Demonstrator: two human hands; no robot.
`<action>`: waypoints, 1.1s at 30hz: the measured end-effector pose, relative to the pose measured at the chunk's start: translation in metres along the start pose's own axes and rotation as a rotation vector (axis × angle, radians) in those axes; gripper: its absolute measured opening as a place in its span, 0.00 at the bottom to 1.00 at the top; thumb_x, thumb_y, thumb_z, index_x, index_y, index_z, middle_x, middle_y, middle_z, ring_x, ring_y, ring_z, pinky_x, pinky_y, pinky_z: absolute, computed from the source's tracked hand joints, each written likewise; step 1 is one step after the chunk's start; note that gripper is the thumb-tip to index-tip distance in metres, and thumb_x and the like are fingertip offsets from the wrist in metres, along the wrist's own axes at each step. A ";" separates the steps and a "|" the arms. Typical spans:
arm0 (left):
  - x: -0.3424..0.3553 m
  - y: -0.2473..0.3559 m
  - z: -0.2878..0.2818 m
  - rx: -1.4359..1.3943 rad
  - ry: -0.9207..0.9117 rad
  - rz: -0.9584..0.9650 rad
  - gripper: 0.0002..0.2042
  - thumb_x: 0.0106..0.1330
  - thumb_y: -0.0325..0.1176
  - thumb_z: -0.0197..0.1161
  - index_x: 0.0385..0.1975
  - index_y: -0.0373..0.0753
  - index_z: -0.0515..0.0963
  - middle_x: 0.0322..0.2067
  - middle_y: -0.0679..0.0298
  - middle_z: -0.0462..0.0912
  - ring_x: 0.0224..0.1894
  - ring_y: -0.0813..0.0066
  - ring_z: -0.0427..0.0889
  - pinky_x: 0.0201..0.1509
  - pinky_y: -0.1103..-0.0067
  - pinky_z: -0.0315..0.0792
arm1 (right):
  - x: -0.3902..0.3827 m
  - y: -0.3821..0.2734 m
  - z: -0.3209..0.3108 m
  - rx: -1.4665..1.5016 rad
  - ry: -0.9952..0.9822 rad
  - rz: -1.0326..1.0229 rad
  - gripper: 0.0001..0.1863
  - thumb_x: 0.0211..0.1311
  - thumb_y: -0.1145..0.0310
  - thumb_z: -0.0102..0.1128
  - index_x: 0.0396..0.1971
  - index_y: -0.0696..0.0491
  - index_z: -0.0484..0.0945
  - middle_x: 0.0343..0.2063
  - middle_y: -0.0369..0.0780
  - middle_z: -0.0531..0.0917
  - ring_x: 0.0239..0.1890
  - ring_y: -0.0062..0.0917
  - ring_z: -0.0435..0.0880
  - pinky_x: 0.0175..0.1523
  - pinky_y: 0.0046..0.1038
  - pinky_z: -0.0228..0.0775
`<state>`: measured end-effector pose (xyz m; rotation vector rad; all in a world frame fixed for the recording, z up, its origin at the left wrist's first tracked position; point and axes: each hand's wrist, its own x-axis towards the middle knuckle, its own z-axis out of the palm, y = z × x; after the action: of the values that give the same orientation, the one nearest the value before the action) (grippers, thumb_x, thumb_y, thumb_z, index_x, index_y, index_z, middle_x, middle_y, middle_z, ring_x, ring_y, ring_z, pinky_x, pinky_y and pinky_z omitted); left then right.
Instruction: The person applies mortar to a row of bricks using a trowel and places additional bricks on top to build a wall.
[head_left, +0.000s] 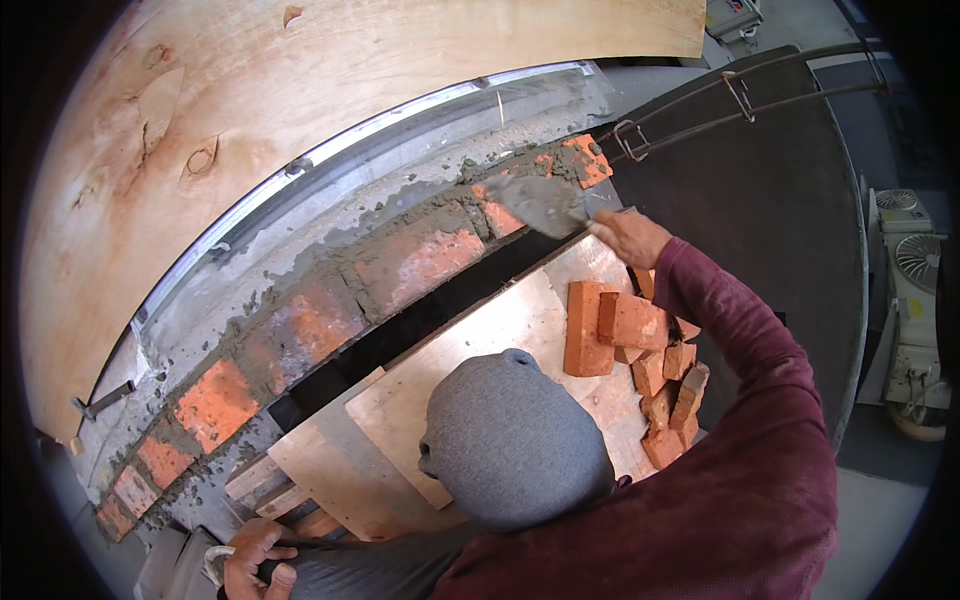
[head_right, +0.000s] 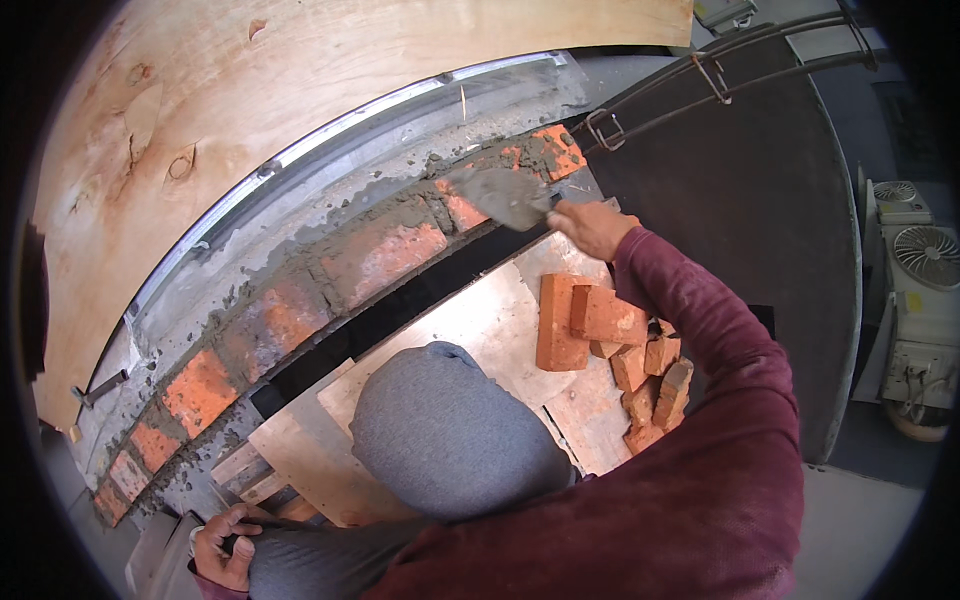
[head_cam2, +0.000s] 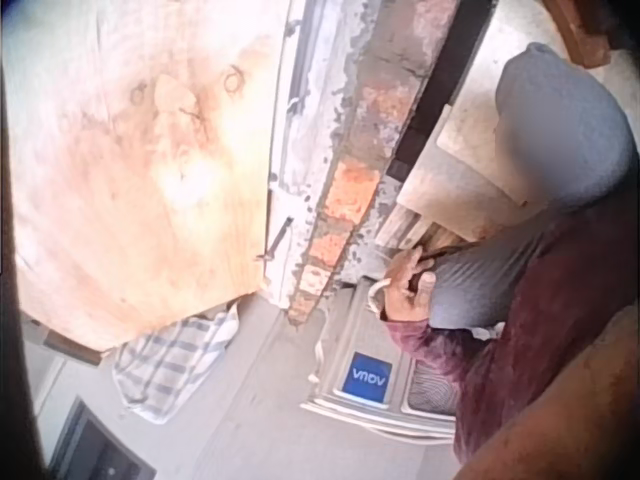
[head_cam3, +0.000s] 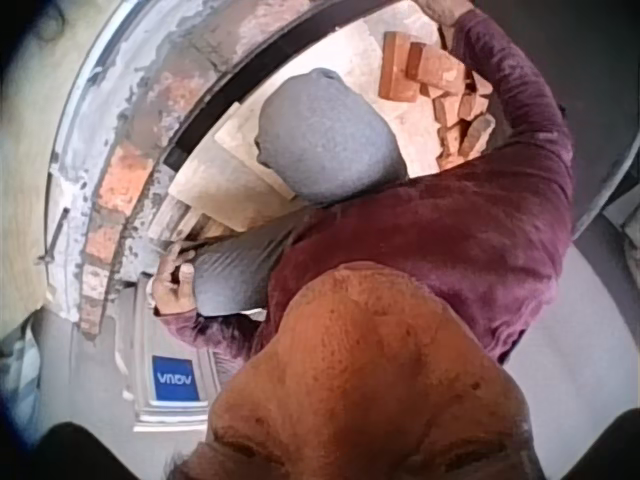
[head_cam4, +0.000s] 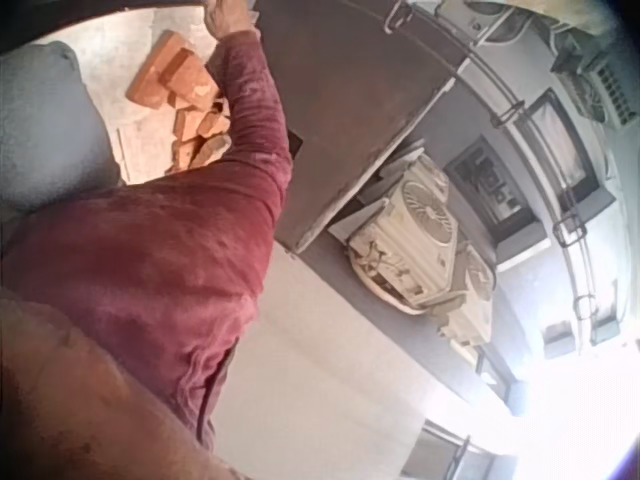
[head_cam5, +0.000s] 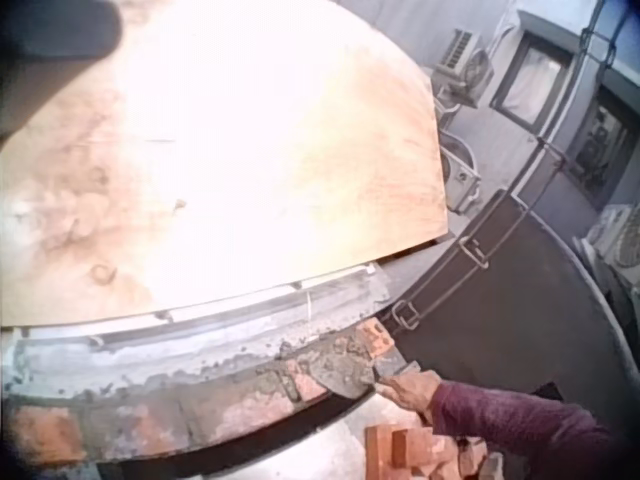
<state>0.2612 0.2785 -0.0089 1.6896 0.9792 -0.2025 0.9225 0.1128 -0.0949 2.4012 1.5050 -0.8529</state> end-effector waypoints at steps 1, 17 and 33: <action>0.001 -0.002 0.001 -0.061 0.009 -0.015 0.31 0.67 0.54 0.61 0.58 0.31 0.73 0.47 0.52 0.82 0.47 0.61 0.82 0.55 0.71 0.72 | 0.000 0.024 0.000 -0.027 0.067 0.073 0.22 0.73 0.50 0.42 0.45 0.55 0.72 0.33 0.52 0.82 0.40 0.50 0.82 0.48 0.47 0.72; 0.020 0.002 -0.022 -0.304 -0.150 -0.129 0.34 0.71 0.56 0.52 0.58 0.24 0.71 0.50 0.50 0.80 0.50 0.60 0.81 0.56 0.71 0.71 | 0.040 0.004 -0.041 -0.568 0.326 -0.341 0.33 0.51 0.81 0.56 0.60 0.44 0.70 0.45 0.40 0.79 0.47 0.37 0.80 0.46 0.35 0.77; 0.013 -0.005 -0.018 -0.380 -0.105 -0.123 0.33 0.73 0.53 0.51 0.57 0.22 0.71 0.49 0.48 0.80 0.51 0.60 0.80 0.58 0.70 0.70 | -0.013 0.075 -0.043 -0.293 0.325 0.263 0.16 0.63 0.64 0.57 0.47 0.54 0.71 0.32 0.51 0.81 0.36 0.50 0.82 0.40 0.46 0.75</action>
<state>0.2596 0.3006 -0.0138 1.2626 0.9745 -0.1719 0.9994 0.0867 -0.0637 2.5145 1.2594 -0.1784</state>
